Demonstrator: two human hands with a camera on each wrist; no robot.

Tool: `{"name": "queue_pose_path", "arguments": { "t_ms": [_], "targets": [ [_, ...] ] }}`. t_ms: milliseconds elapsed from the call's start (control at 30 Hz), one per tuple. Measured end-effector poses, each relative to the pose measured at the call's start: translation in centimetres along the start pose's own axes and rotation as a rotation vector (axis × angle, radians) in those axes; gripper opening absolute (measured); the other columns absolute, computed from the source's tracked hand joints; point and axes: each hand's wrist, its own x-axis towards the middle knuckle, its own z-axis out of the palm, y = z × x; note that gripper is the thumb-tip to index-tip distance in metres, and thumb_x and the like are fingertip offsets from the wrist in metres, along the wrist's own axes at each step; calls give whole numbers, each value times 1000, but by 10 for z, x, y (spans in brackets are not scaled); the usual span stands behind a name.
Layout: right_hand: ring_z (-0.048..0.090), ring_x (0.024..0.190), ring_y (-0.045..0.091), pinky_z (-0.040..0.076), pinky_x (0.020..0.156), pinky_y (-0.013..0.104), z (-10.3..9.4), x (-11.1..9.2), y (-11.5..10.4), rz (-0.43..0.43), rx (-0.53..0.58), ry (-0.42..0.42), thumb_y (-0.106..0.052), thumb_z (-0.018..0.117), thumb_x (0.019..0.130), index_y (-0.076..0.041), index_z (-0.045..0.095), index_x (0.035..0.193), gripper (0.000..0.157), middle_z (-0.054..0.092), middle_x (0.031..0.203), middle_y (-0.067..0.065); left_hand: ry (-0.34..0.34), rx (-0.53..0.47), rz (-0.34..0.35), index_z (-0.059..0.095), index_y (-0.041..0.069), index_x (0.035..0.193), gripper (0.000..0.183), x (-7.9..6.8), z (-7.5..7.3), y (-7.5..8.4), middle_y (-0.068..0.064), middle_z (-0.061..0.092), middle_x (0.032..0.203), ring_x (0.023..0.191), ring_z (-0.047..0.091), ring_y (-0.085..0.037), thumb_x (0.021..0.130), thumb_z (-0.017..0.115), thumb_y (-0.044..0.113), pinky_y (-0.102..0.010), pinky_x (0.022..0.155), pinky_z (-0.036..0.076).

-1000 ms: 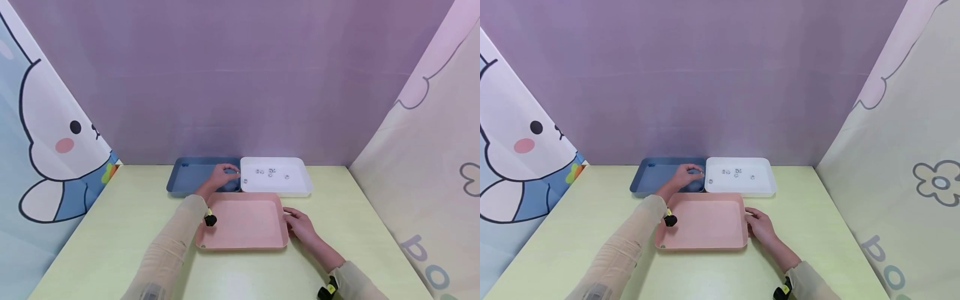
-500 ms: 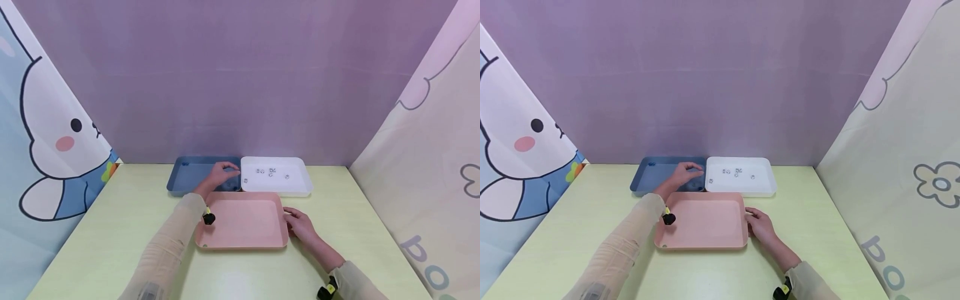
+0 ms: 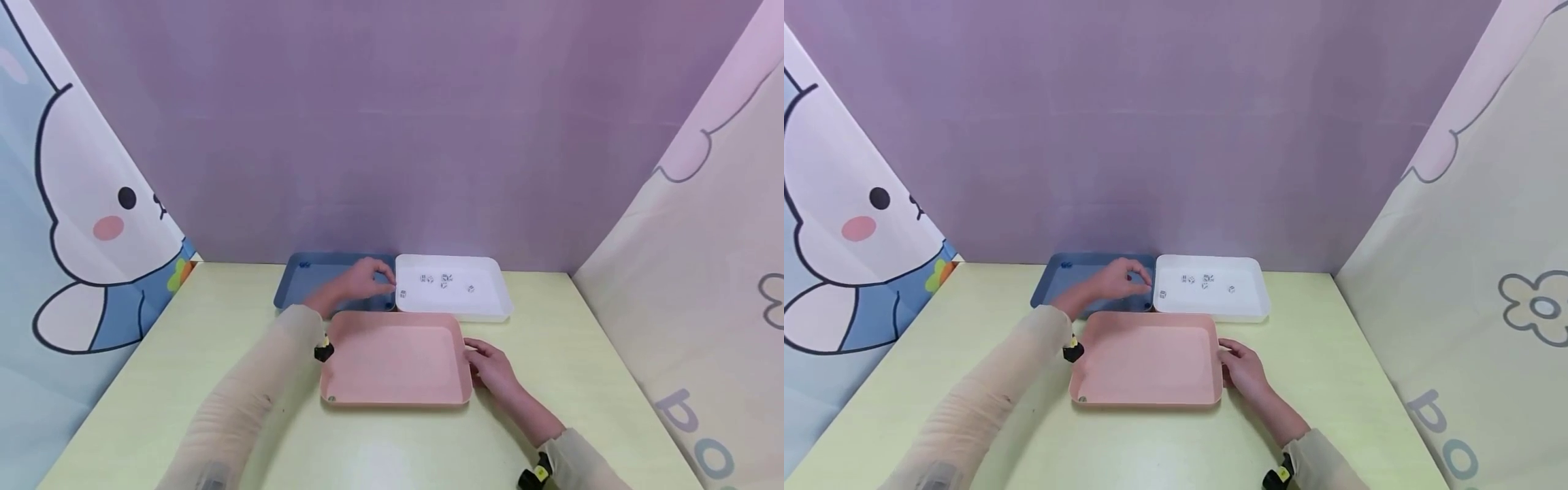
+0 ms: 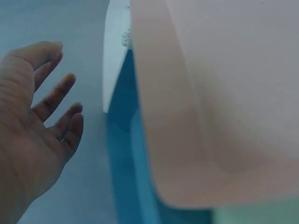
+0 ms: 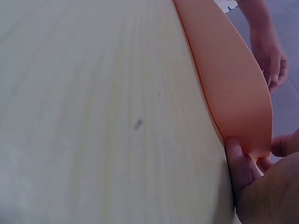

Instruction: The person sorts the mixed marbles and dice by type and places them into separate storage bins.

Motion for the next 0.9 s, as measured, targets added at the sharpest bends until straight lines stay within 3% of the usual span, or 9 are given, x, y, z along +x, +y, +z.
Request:
{"name": "queue_pose_path", "arguments": {
  "t_ms": [233,467,700,900],
  "targets": [
    [61,69,18,51,56,29,0,1,1,-5,32,-27,-12,58,94,-2,56,134,41,66,87,9,-172,154,51,72,16,103,13,-21,-14,29,10,62,102,114,55,-24,94,66,22,-36,94,46],
    [61,69,17,51,56,28,-3,1,1,-7,31,-29,-12,58,95,-2,57,133,40,65,90,11,-300,326,70,75,15,102,14,-40,-15,46,13,63,96,98,60,-15,91,67,18,-29,86,49],
    [62,72,19,53,59,29,-3,1,0,5,30,-33,-13,57,96,-5,56,135,40,66,93,13,-480,552,93,74,20,102,13,-62,-7,73,10,65,98,92,57,-10,89,71,21,-30,84,49],
    [62,73,18,53,59,29,-3,2,0,9,22,-41,-15,57,97,-5,56,135,40,66,93,13,-650,601,21,75,27,93,7,-84,8,84,16,62,88,82,55,-7,87,74,23,-26,76,49]
  ]
}}
